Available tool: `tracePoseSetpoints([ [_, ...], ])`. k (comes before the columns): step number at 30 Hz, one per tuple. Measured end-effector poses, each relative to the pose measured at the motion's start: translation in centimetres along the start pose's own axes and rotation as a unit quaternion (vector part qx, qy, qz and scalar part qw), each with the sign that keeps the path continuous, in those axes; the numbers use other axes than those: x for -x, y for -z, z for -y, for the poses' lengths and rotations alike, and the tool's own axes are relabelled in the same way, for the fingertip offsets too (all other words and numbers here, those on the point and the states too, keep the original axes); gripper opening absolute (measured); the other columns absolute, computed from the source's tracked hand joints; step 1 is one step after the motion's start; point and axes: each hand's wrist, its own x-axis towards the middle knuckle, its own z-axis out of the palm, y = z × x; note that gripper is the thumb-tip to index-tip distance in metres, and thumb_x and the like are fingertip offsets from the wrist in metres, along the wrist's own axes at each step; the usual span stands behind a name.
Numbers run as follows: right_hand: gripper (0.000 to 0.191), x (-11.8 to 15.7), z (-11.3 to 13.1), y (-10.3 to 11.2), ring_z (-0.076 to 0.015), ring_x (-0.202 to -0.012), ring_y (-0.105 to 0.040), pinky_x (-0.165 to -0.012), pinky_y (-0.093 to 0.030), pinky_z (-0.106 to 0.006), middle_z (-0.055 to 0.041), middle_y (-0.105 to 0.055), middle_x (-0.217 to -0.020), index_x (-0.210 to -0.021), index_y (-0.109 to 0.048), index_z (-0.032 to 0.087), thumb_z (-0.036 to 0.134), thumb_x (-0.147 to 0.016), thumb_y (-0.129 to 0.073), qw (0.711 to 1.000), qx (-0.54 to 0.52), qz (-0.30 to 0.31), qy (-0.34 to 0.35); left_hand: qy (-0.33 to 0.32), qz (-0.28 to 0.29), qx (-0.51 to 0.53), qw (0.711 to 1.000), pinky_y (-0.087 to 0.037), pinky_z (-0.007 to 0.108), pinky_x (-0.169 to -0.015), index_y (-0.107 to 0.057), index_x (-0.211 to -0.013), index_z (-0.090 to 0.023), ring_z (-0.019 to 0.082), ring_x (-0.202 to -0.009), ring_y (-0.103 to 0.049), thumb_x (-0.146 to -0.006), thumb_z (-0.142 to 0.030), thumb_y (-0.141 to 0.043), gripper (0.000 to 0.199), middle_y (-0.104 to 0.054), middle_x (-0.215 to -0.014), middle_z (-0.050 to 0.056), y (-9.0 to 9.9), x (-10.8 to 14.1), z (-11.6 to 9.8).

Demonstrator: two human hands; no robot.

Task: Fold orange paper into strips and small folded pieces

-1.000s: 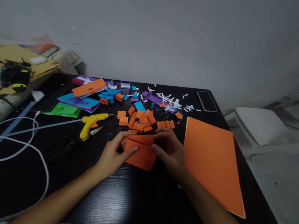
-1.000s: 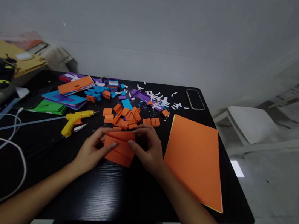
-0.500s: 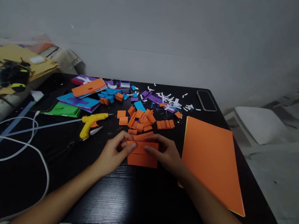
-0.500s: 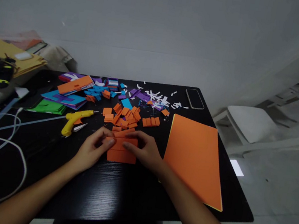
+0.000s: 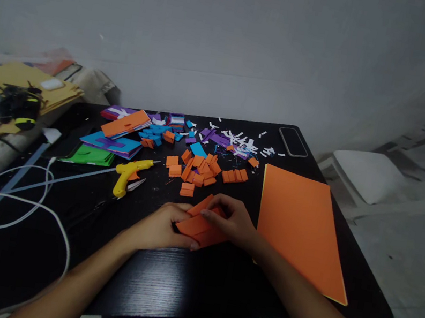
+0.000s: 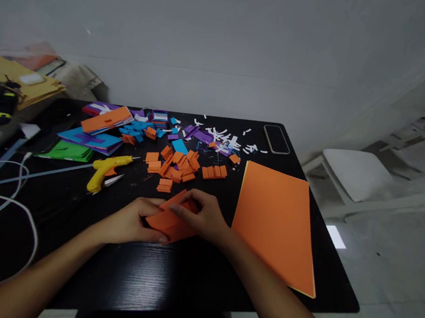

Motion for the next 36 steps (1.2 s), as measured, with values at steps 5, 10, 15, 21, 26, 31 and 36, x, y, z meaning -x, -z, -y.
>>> tracePoseSetpoints([
  [5,0.027,-0.08,-0.07,0.11,-0.0161,-0.074,-0.059,-0.069,-0.043,-0.028,-0.0004,-0.068,-0.079,-0.081,-0.071,0.019,0.045,-0.085,-0.077,1.000,0.000,0.004,0.000,-0.003,0.022,0.031,0.999,-0.048,0.025,-0.073,-0.078,-0.080,-0.016,0.016,-0.081,-0.064,-0.085,-0.037,-0.082,0.022,-0.070,-0.095,0.003,0.04,-0.04,0.03],
  [10,0.033,-0.27,-0.03,0.13,-0.0144,-0.067,-0.053,-0.062,-0.038,-0.027,0.0001,-0.064,-0.072,-0.079,-0.070,0.019,0.050,-0.088,-0.074,1.000,0.014,-0.003,-0.004,-0.021,0.018,0.034,0.999,-0.046,0.025,-0.069,-0.073,-0.073,-0.015,0.014,-0.075,-0.060,-0.093,-0.040,-0.072,0.032,-0.066,-0.087,0.004,0.05,-0.14,-0.05],
  [15,0.029,-0.22,0.15,0.04,-0.0127,-0.060,-0.049,-0.057,-0.036,-0.026,0.0041,-0.058,-0.066,-0.094,-0.070,0.021,0.047,-0.084,-0.079,0.999,0.000,-0.053,0.003,-0.009,-0.049,-0.013,0.999,-0.043,0.024,-0.064,-0.066,-0.067,-0.016,0.013,-0.069,-0.056,-0.095,-0.042,-0.068,0.038,-0.059,-0.074,0.001,-0.11,-0.08,-0.05],
  [21,0.034,-0.19,-0.19,-0.04,-0.0163,-0.069,-0.063,-0.062,-0.048,-0.028,-0.0015,-0.073,-0.079,-0.091,-0.074,0.021,0.052,-0.079,-0.084,0.997,-0.059,-0.054,-0.020,0.020,-0.182,-0.021,0.983,-0.045,0.024,-0.064,-0.066,-0.090,-0.019,0.015,-0.072,-0.059,-0.088,-0.041,-0.076,0.024,-0.065,-0.081,-0.001,-0.32,0.10,0.49],
  [26,0.031,-0.23,-0.41,-0.19,-0.0168,-0.071,-0.067,-0.066,-0.053,-0.029,-0.0015,-0.076,-0.081,-0.087,-0.075,0.021,0.050,-0.079,-0.084,0.992,-0.105,-0.056,-0.028,-0.012,-0.247,0.016,0.969,-0.055,0.030,-0.077,-0.067,-0.114,-0.022,0.021,-0.094,-0.070,-0.087,-0.038,-0.078,0.034,-0.073,-0.115,0.008,-0.42,0.17,0.60],
  [31,0.030,-0.05,-0.44,-0.31,-0.0157,-0.068,-0.065,-0.065,-0.051,-0.028,-0.0012,-0.074,-0.076,-0.082,-0.076,0.020,0.050,-0.084,-0.080,0.995,-0.073,-0.061,-0.023,-0.015,-0.267,-0.049,0.962,-0.056,0.036,-0.092,-0.075,-0.118,-0.023,0.026,-0.109,-0.071,-0.090,-0.036,-0.074,0.031,-0.078,-0.118,0.009,-0.35,0.11,0.40],
  [36,0.031,0.13,-0.12,-0.32,-0.0161,-0.068,-0.065,-0.064,-0.051,-0.028,-0.0018,-0.075,-0.077,-0.083,-0.076,0.021,0.051,-0.085,-0.078,0.997,-0.052,-0.053,-0.018,-0.031,-0.286,-0.058,0.956,-0.058,0.036,-0.095,-0.080,-0.107,-0.022,0.025,-0.102,-0.075,-0.089,-0.035,-0.074,0.023,-0.082,-0.108,0.007,-0.43,-0.14,0.28],
])
